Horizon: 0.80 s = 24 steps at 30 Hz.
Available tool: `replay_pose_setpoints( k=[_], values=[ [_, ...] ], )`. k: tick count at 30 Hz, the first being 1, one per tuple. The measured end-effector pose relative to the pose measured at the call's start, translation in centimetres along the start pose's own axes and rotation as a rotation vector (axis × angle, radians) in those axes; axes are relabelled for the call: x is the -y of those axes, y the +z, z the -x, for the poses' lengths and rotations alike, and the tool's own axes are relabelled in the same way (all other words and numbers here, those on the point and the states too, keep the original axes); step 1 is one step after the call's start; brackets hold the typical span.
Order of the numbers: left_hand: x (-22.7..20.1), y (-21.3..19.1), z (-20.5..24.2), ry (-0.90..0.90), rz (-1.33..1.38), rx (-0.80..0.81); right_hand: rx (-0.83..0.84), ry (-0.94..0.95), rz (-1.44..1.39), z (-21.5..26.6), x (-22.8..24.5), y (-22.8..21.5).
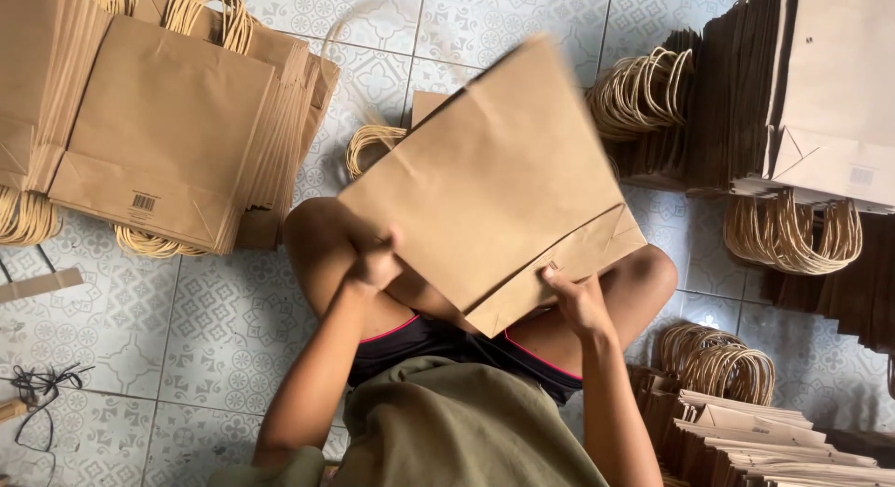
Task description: A person sitting on the floor is picking up flat brown paper bags, opening them to expand them, and then stacking them neatly.
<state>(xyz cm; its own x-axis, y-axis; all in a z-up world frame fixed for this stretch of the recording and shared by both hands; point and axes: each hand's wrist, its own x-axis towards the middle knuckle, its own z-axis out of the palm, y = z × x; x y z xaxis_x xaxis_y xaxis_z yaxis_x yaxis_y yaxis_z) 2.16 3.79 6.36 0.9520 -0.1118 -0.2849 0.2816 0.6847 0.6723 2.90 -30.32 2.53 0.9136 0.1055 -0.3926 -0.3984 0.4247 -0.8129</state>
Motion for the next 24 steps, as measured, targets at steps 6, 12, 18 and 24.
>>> replay_pose_setpoints(
  k=[6, 12, 18, 24],
  values=[
    [-3.4, -3.6, -3.5, 0.108, 0.258, 0.21, -0.09, 0.153, 0.319, 2.9, 5.3, -0.1],
    [-4.8, -8.7, -4.1, 0.029, 0.207, 0.246, -0.057, 0.234, 0.522, 3.8, 6.5, -2.6],
    [-7.0, -5.9, -2.2, 0.001, 0.429, 0.542, -0.188, 0.216, 0.612, 4.0, 7.5, -1.8],
    [-5.0, -8.8, -0.3, -0.002, -0.005, 0.135, -0.295, 0.227, 0.669, 2.8, 4.3, -4.3]
  ],
)
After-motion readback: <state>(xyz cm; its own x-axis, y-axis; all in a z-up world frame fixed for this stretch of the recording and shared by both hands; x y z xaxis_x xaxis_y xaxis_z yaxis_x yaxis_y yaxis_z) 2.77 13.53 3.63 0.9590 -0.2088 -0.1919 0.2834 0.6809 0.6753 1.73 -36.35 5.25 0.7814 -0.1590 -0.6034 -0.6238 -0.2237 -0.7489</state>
